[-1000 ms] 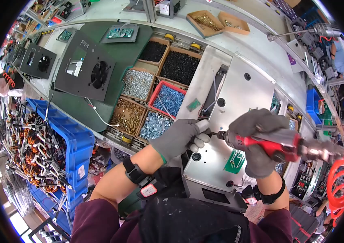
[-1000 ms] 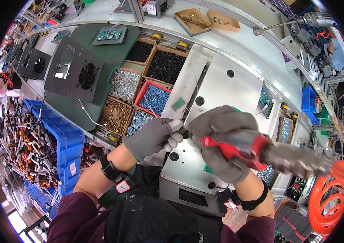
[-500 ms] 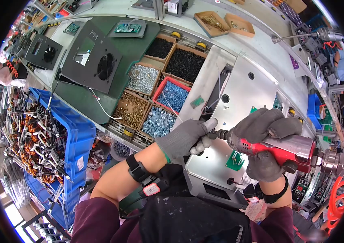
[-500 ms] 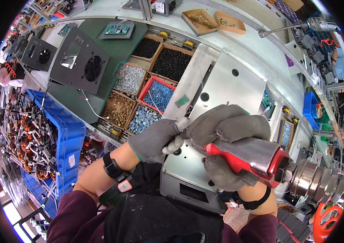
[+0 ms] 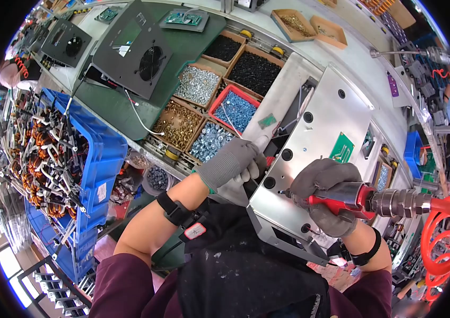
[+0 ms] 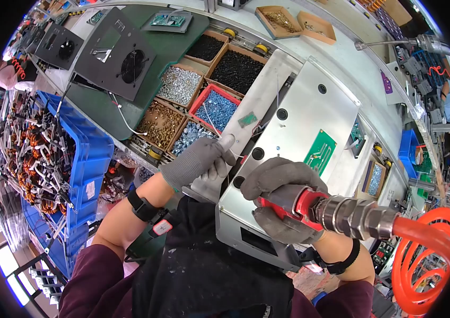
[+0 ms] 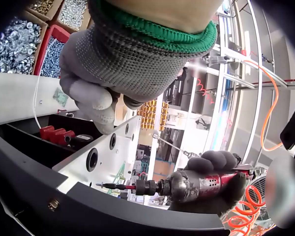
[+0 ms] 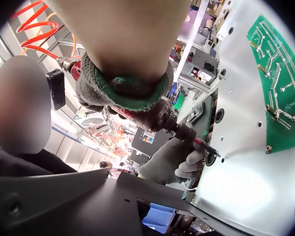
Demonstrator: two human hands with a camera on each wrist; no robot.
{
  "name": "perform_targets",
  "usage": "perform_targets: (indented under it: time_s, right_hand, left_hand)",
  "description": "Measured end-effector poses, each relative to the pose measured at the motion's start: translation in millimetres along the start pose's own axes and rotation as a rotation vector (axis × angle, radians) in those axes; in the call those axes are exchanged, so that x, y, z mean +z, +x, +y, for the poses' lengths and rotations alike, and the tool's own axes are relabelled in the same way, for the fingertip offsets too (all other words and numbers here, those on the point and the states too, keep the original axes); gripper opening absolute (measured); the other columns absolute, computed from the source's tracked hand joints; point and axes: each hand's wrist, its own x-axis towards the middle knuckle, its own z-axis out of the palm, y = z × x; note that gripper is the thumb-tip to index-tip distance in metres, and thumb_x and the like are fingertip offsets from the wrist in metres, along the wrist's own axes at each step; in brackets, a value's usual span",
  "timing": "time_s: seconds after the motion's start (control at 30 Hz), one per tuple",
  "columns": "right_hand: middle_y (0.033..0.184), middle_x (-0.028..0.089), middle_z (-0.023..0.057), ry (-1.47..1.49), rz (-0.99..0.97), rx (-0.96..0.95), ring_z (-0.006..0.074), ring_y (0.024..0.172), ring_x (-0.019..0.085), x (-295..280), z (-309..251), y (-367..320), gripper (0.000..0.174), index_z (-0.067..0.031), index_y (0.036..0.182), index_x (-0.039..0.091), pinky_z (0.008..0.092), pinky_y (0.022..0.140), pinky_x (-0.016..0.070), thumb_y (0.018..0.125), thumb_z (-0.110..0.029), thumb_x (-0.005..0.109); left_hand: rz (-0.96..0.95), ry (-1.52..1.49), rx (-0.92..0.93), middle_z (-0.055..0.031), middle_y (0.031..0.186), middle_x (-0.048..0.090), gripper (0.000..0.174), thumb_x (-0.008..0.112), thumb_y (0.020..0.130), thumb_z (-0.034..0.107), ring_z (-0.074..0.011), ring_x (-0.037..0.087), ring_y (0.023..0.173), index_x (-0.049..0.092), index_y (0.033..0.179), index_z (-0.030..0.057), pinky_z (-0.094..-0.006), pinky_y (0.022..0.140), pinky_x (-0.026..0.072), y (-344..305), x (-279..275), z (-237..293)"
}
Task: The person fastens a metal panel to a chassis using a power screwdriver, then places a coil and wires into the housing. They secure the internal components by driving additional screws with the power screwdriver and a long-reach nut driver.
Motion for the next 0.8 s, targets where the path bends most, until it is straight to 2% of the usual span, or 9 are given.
perform_targets:
  time_s: [0.13,0.37,0.43,0.47,0.5,0.57,0.6,0.77,0.8]
  right_hand:
    - [0.099,0.062,0.0139,0.007,0.032,0.028,0.021,0.089,0.063,6,5,-2,0.041,-0.0081,0.107,0.053,0.0306,0.07,0.0526,0.071,0.007,0.066]
    - [0.095,0.063,0.0122,-0.037,-0.041,0.021,0.021,0.088,0.063,8,9,1,0.039,-0.0069,0.104,0.053,0.0318,0.07,0.0522,0.07,0.006,0.067]
    - [0.091,0.062,0.0115,-0.027,-0.05,0.032,0.0208,0.084,0.063,10,9,1,0.035,-0.006,0.099,0.054,0.0312,0.069,0.0515,0.069,0.005,0.069]
    - [0.085,0.062,0.0077,-0.101,-0.093,0.103,0.0199,0.08,0.063,10,2,4,0.029,-0.0087,0.091,0.056,0.0336,0.074,0.0497,0.068,0.001,0.072]
    - [0.085,0.062,0.0077,-0.102,-0.091,0.103,0.0199,0.08,0.063,8,3,8,0.029,-0.0087,0.091,0.056,0.0336,0.074,0.0497,0.068,0.001,0.072]
    - [0.071,0.059,0.0052,-0.3,-0.269,-0.082,0.0224,0.069,0.06,4,5,14,0.024,-0.0118,0.086,0.048,0.0365,0.069,0.0447,0.073,-0.004,0.066]
    - [0.071,0.06,0.0044,-0.268,-0.281,-0.07,0.0234,0.07,0.062,1,9,10,0.025,-0.0126,0.087,0.049,0.0353,0.07,0.0412,0.073,-0.008,0.069]
    - [0.072,0.06,0.007,-0.327,-0.318,-0.104,0.0256,0.073,0.062,2,1,8,0.026,-0.0108,0.09,0.05,0.0396,0.075,0.0445,0.074,-0.008,0.07]
    - [0.073,0.06,0.0078,-0.344,-0.309,-0.115,0.0268,0.075,0.063,3,-1,8,0.027,-0.0098,0.092,0.051,0.0419,0.077,0.0456,0.074,-0.009,0.07]
  left_hand:
    - [0.027,0.014,0.016,-0.0053,0.059,0.058,0.067,0.042,0.094,0.058,-0.0093,0.051,0.045,0.068,0.088,-0.0036,-0.0223,0.041,0.0399,-12,-1,0]
    - [0.061,-0.012,-0.052,-0.0039,0.059,0.057,0.063,0.043,0.094,0.056,-0.0088,0.05,0.044,0.067,0.089,-0.0022,-0.0224,0.04,0.0381,-21,-5,-1]
    - [0.055,-0.046,-0.058,-0.0033,0.059,0.056,0.058,0.045,0.095,0.052,-0.008,0.049,0.044,0.067,0.09,-0.0011,-0.0224,0.039,0.037,-24,-5,-1]
    - [0.056,-0.046,-0.059,-0.0033,0.059,0.056,0.058,0.045,0.095,0.052,-0.008,0.049,0.044,0.067,0.09,-0.0011,-0.0224,0.039,0.037,-25,-5,0]
    - [0.055,-0.029,-0.058,-0.003,0.059,0.056,0.055,0.046,0.095,0.05,-0.0076,0.048,0.044,0.067,0.09,-0.0006,-0.0225,0.039,0.0364,-26,-5,1]
    - [0.05,-0.015,-0.051,-0.0027,0.058,0.056,0.052,0.047,0.096,0.048,-0.0073,0.048,0.044,0.067,0.09,-0.0002,-0.0225,0.038,0.0357,-28,-2,4]
    - [0.053,-0.01,-0.046,-0.0025,0.058,0.056,0.049,0.048,0.096,0.046,-0.007,0.048,0.044,0.067,0.091,0.0003,-0.0223,0.039,0.0355,-31,-1,6]
    - [0.025,-0.004,-0.018,-0.0019,0.06,0.056,0.043,0.049,0.096,0.04,-0.0058,0.047,0.046,0.067,0.093,0.001,-0.0213,0.041,0.036,-32,3,-1]
    - [0.023,0.012,-0.028,-0.0028,0.065,0.058,0.042,0.052,0.095,0.04,-0.007,0.051,0.052,0.065,0.097,0.0003,-0.0217,0.046,0.0404,-32,5,-1]
